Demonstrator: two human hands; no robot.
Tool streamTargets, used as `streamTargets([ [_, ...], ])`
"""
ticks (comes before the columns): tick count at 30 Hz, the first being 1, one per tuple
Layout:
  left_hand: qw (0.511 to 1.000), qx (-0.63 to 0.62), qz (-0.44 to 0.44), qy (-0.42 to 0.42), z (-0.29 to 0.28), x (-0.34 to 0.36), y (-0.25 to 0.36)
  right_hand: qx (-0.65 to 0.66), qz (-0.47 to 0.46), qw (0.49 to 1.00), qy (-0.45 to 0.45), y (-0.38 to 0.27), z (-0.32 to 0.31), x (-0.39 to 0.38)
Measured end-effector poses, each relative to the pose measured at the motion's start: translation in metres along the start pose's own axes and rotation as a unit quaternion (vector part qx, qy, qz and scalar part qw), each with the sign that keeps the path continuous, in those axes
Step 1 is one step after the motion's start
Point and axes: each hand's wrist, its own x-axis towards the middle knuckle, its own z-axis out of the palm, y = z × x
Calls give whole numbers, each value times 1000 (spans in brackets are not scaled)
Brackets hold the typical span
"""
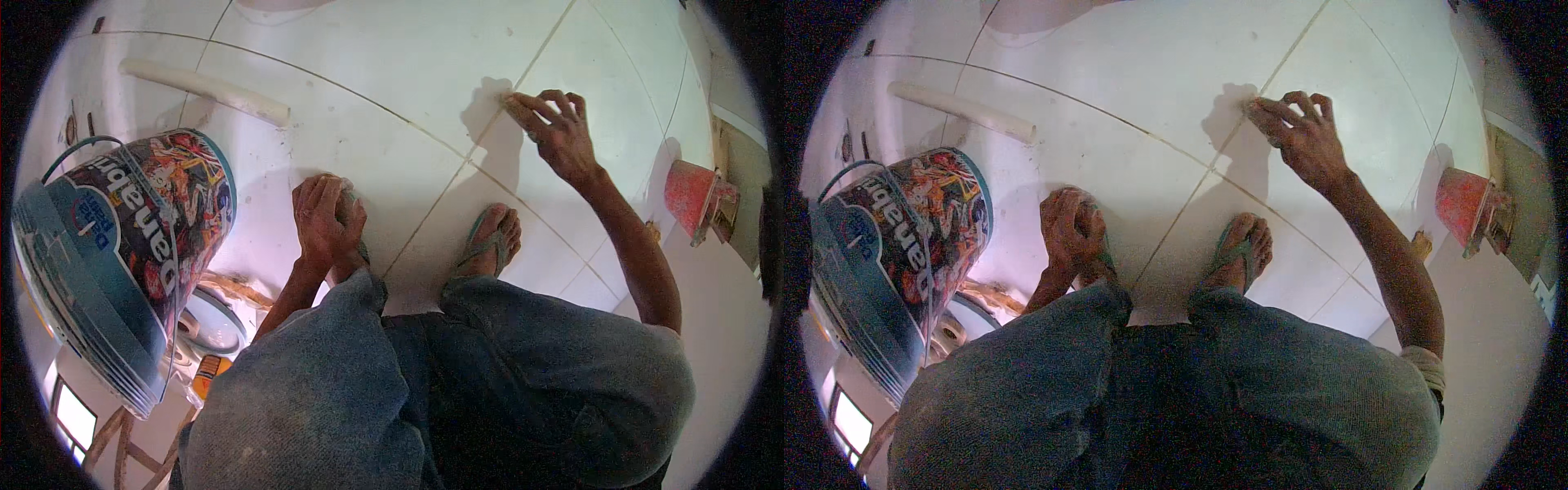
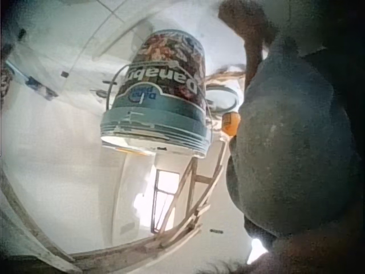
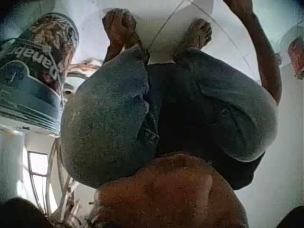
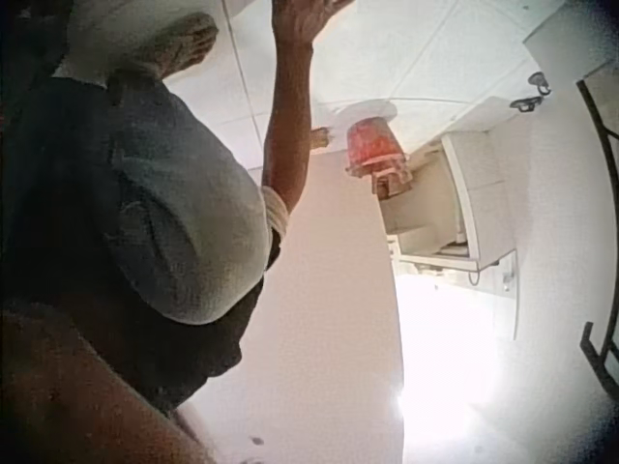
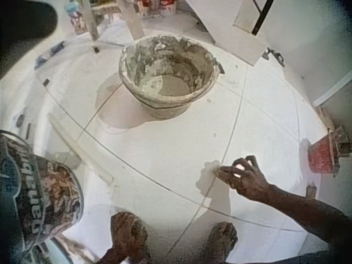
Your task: Apply grout to the gaps between floor tiles using a small spreader.
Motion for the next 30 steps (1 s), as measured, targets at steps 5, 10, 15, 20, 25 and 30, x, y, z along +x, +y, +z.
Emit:
streamTargets([
  [5, 1000, 1, -8, -15, -1, 5, 4, -21, 11, 1000, 15, -18, 16, -44],
  [10, 1000, 9, -15, -26, -5, 6, 7, -45, 61, 996, 43, -12, -7, -14],
  [15, 1000, -2, -7, -11, -1, 6, 3, 6, 144, 989, 17, -19, 14, 13],
  [20, 1000, -7, -8, 5, -3, 6, 5, 67, 45, 997, 13, -81, 1, -4],
  [25, 1000, -3, -12, -14, -3, 5, 4, 34, 170, 983, 58, -42, -19, 28],
  [30, 1000, -8, 13, 17, 0, 4, 2, 60, 60, 996, 14, -46, -3, -2],
])
